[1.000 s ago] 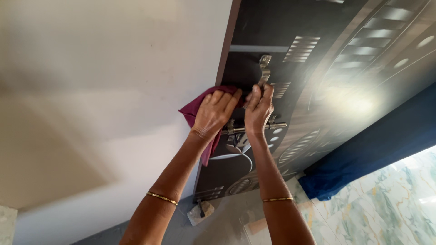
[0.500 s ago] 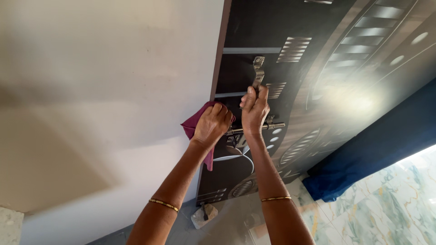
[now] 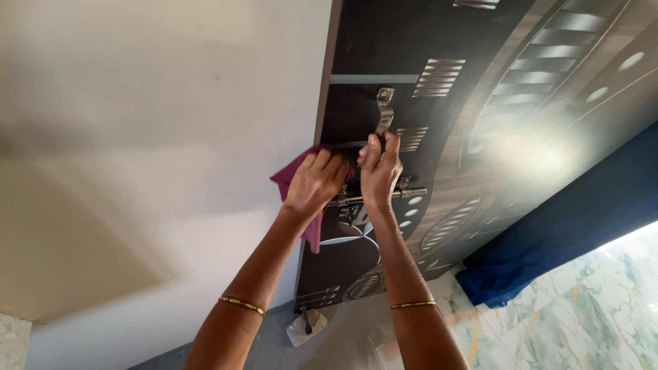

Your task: The person wipes a decorative wooden door and its metal hardware using a purple cloth, covering the main panel and then cleaning the handles and latches.

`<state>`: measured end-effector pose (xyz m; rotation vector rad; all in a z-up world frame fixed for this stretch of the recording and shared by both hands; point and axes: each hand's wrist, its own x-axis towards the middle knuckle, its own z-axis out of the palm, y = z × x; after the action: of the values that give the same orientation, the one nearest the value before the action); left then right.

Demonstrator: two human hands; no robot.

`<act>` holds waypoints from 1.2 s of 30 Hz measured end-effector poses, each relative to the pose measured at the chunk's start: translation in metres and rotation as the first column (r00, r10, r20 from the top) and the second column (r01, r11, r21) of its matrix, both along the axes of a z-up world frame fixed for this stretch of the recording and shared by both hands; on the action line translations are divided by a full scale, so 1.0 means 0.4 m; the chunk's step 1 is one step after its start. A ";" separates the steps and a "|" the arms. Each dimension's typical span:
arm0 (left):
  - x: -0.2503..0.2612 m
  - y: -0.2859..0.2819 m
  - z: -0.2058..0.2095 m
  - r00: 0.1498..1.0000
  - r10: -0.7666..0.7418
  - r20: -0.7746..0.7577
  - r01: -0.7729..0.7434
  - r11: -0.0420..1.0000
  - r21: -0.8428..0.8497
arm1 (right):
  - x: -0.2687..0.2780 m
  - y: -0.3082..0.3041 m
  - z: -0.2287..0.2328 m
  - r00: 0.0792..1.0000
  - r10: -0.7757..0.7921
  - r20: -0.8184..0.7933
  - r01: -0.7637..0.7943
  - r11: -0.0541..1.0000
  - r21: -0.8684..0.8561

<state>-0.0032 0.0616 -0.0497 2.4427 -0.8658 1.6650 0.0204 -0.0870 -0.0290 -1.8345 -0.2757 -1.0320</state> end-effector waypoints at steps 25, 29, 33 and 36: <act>-0.012 0.033 0.069 1.000 -0.020 0.024 0.021 0.999 -0.045 | 0.012 0.000 -0.011 0.998 -0.018 0.066 0.022 0.998 -0.055; -0.017 0.021 0.066 1.000 0.019 0.023 -0.019 1.000 -0.011 | 0.007 -0.004 -0.014 0.998 -0.011 0.065 0.015 0.998 -0.059; -0.024 0.023 0.042 0.999 0.043 0.008 -0.044 0.998 0.045 | 0.002 -0.002 -0.012 0.999 0.007 0.038 -0.006 1.000 -0.026; -0.014 0.024 0.032 0.999 0.049 -0.003 -0.049 0.997 0.059 | 0.001 -0.005 -0.015 0.999 0.030 0.016 -0.030 1.000 -0.007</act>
<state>-0.0088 0.0710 -0.0370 2.5253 -0.8731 1.6726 0.0208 -0.0888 -0.0350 -1.8234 -0.3157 -1.0268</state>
